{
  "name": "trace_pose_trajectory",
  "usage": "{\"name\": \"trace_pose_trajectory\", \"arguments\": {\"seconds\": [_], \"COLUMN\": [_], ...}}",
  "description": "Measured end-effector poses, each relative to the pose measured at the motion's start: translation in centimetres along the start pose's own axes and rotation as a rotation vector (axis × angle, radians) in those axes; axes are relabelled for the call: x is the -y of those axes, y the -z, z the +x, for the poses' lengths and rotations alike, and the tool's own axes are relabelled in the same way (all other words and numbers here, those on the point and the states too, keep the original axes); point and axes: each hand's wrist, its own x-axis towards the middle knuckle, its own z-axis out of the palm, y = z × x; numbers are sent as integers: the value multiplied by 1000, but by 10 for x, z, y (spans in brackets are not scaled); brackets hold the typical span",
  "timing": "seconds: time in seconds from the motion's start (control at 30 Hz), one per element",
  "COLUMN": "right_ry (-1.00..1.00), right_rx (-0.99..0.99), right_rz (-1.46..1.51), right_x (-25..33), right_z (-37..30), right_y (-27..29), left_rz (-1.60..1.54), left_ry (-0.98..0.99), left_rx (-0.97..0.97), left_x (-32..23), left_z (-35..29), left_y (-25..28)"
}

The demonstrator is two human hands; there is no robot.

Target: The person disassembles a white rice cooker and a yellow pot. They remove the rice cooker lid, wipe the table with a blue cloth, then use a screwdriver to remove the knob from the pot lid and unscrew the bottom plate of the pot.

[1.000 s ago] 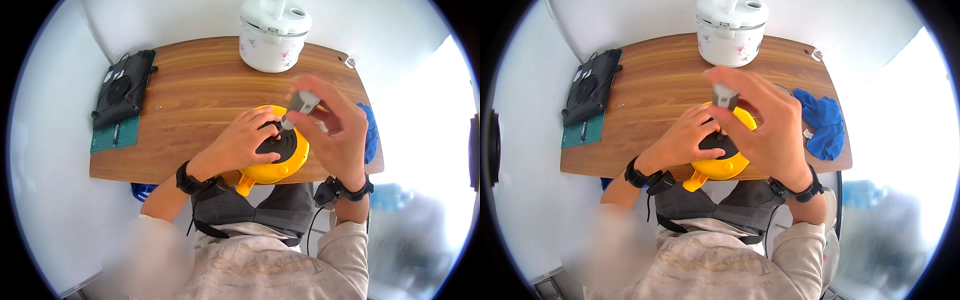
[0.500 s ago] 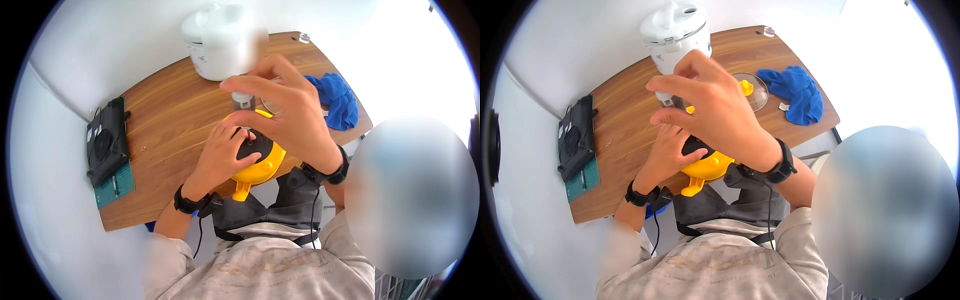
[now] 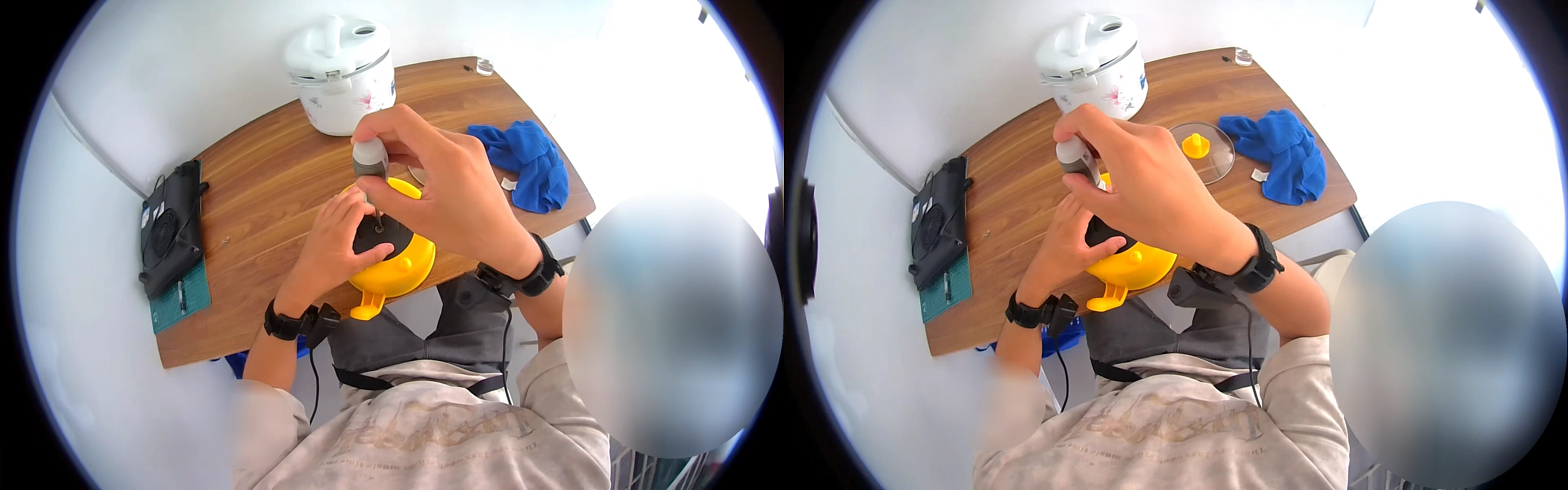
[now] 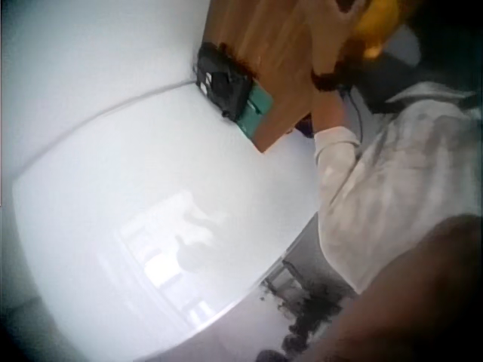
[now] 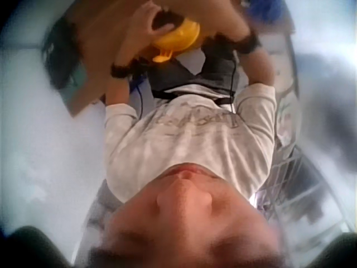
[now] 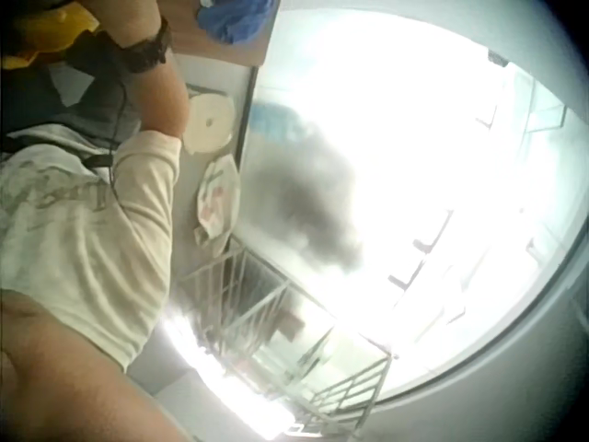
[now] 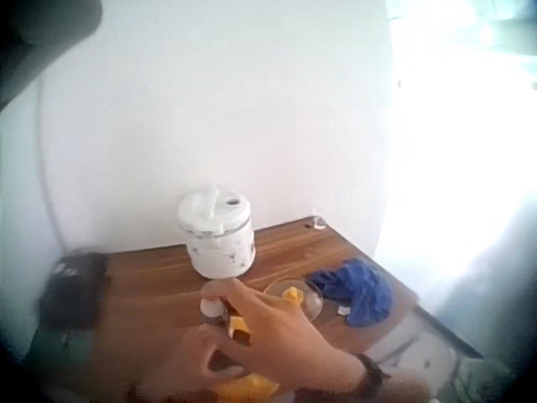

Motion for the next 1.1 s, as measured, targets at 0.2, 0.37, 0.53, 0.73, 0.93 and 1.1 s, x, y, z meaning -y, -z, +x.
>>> {"name": "trace_pose_trajectory", "arguments": {"seconds": [0.2,0.37,0.53,0.73,0.93,1.1], "right_ry": [141,154,160,156,89,-35], "right_rx": [-62,-21,21,133,114,166], "right_rz": [-36,-48,50,90,86,62], "right_x": [-17,-15,-14,-9,-8,-2], "right_z": [7,5,10,11,11,9], "right_y": [-8,-13,-11,-6,-3,0], "left_rz": [-32,-189,-165,-153,-37,-34], "left_ry": [89,200,260,216,36,34], "left_rx": [61,126,147,56,-69,-61], "left_x": [-10,-17,-19,-17,-12,-9], "left_z": [0,1,0,-6,-1,-1], "left_y": [8,11,11,6,1,0]}}
